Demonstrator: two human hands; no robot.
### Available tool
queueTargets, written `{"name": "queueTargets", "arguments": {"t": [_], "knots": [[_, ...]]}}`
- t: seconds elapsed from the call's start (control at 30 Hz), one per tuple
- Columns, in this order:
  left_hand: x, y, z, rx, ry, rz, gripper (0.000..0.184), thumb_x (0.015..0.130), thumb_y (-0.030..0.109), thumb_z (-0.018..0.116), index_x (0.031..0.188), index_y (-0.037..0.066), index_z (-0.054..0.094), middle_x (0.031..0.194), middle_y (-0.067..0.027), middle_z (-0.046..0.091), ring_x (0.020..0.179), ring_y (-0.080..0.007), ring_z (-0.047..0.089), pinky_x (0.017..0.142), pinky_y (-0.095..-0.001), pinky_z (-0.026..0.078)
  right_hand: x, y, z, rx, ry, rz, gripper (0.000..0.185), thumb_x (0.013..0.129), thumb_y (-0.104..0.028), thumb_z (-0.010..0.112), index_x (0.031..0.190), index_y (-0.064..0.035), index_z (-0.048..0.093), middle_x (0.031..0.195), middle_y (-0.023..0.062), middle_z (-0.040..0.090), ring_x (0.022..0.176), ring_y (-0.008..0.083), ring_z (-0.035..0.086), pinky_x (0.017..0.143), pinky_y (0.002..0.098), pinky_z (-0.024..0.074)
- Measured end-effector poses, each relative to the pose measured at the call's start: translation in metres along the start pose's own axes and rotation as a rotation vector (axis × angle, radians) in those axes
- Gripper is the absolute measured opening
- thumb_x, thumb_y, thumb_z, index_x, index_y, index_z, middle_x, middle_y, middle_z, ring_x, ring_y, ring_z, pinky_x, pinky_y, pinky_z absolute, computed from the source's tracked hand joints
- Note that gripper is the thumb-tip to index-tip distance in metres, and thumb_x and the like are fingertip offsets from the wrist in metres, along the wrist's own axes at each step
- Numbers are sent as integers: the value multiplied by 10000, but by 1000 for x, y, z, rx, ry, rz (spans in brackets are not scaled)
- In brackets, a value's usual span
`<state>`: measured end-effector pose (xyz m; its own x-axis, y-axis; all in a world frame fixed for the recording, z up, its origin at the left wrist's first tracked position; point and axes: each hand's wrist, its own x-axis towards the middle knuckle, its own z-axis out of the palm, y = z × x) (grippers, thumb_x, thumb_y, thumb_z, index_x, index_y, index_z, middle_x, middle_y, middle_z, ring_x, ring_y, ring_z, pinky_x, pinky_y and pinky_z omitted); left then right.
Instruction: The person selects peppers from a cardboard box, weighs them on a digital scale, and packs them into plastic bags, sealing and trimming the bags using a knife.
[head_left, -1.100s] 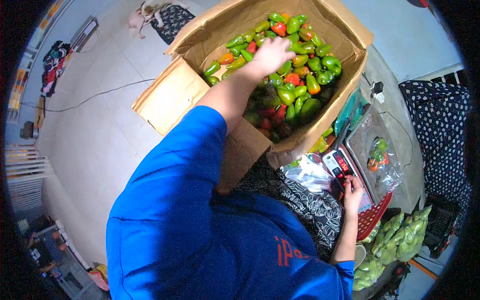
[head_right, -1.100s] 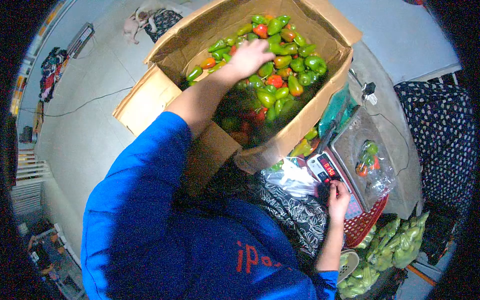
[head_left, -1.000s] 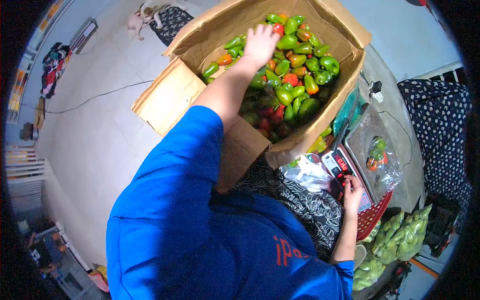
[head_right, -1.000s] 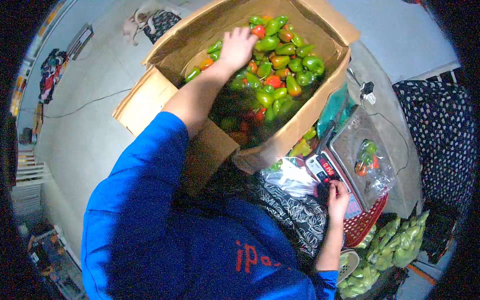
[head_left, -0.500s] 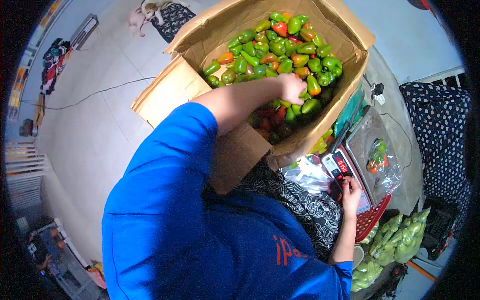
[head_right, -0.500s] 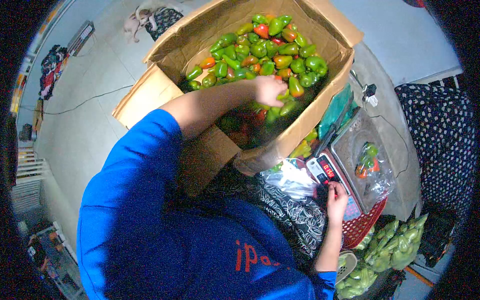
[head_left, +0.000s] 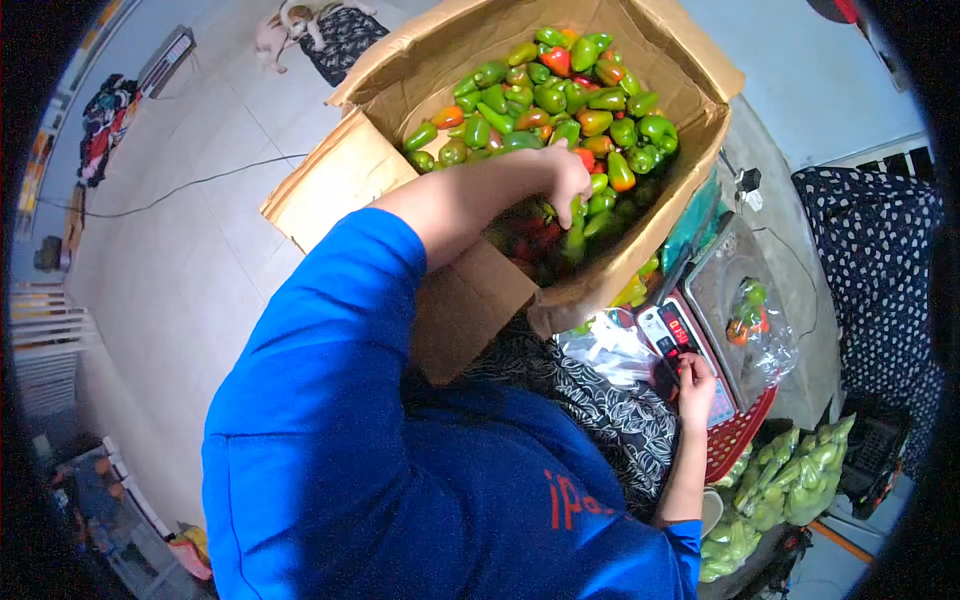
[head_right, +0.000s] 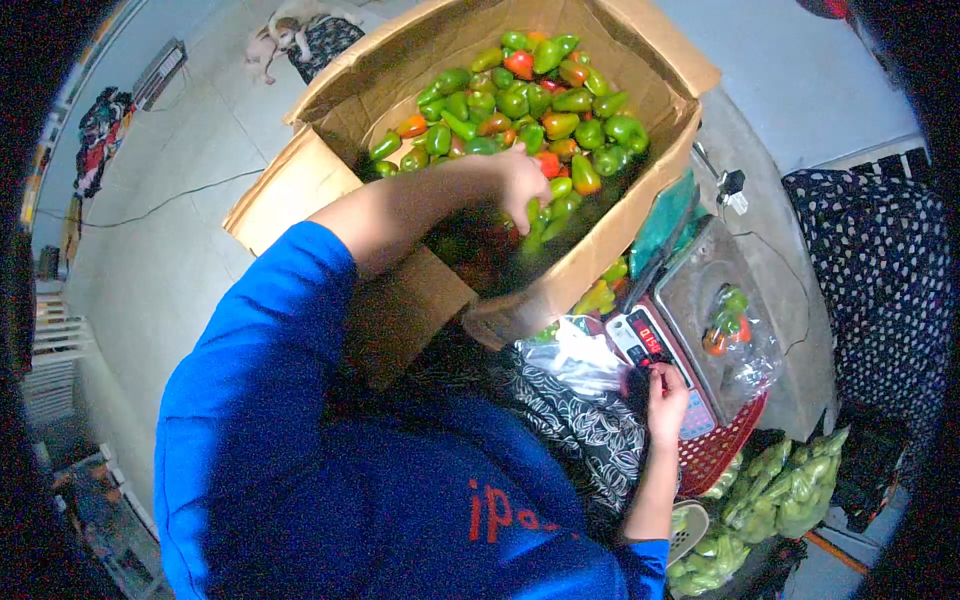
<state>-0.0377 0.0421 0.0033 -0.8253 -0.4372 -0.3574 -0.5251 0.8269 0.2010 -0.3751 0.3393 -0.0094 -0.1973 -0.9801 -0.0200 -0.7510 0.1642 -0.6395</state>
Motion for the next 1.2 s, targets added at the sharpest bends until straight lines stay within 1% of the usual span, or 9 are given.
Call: {"name": "queueTargets", "arguments": {"t": [0.13,0.27,0.4,0.53,0.63,0.9,1.03,1.17,1.2], "knots": [[-8,-17,-16,-2,238,-60,486,579,393,717,1016,193,639,935,-56,626,993,-248,542,845,-506,338,-1,4,-3,-35,-7,5,139,880,-90,537,889,29,608,819,106,610,774,195,578,725,287,445],[-14,-67,-6,295,721,-408,463,681,234,666,1130,159,576,1089,-86,538,1095,-270,471,912,-543,327,-1,9,-1,-18,-6,28,149,880,-108,546,890,28,604,822,132,620,793,230,599,743,308,454],[-20,-60,-11,95,617,-516,438,735,259,631,1153,149,564,1135,-96,521,1134,-277,445,952,-586,301,1,6,-1,-17,-30,80,149,879,-111,546,896,24,606,819,124,619,784,217,596,741,304,453],[-10,-24,-21,-79,301,-195,411,711,252,647,1115,206,591,1117,-74,530,1135,-274,447,944,-603,293,3,7,2,-37,-40,60,146,878,-109,545,891,23,606,809,119,616,770,202,590,725,294,453],[-3,-27,2,162,216,-216,432,697,212,656,1122,229,584,1153,-53,503,1154,-280,429,949,-615,284,3,2,3,-43,-50,61,144,877,-104,542,885,25,605,806,120,618,765,200,590,716,291,453],[-16,-63,-5,262,658,-502,424,756,110,556,1178,155,536,1164,-74,516,1134,-285,453,942,-577,309,2,4,0,-40,-15,36,150,872,-111,560,875,31,609,807,121,622,764,198,591,716,292,454],[-22,-73,-10,-19,801,-650,351,764,146,551,1114,152,576,1085,-90,567,1063,-284,517,894,-520,380,2,17,3,12,-24,103,155,874,-120,566,876,29,612,805,119,625,775,191,594,720,293,456],[-19,-74,-7,-66,717,-355,260,747,170,583,1002,158,632,966,-98,602,980,-289,562,838,-404,472,2,7,1,-6,-16,55,155,877,-123,564,881,24,616,803,120,627,783,193,598,726,293,456],[-11,-73,-1,-69,719,-210,280,726,166,607,1005,169,631,997,-78,590,1027,-277,536,878,-448,440,2,7,2,-9,-22,67,152,876,-120,564,881,23,615,803,119,627,783,192,598,727,293,455]]}}
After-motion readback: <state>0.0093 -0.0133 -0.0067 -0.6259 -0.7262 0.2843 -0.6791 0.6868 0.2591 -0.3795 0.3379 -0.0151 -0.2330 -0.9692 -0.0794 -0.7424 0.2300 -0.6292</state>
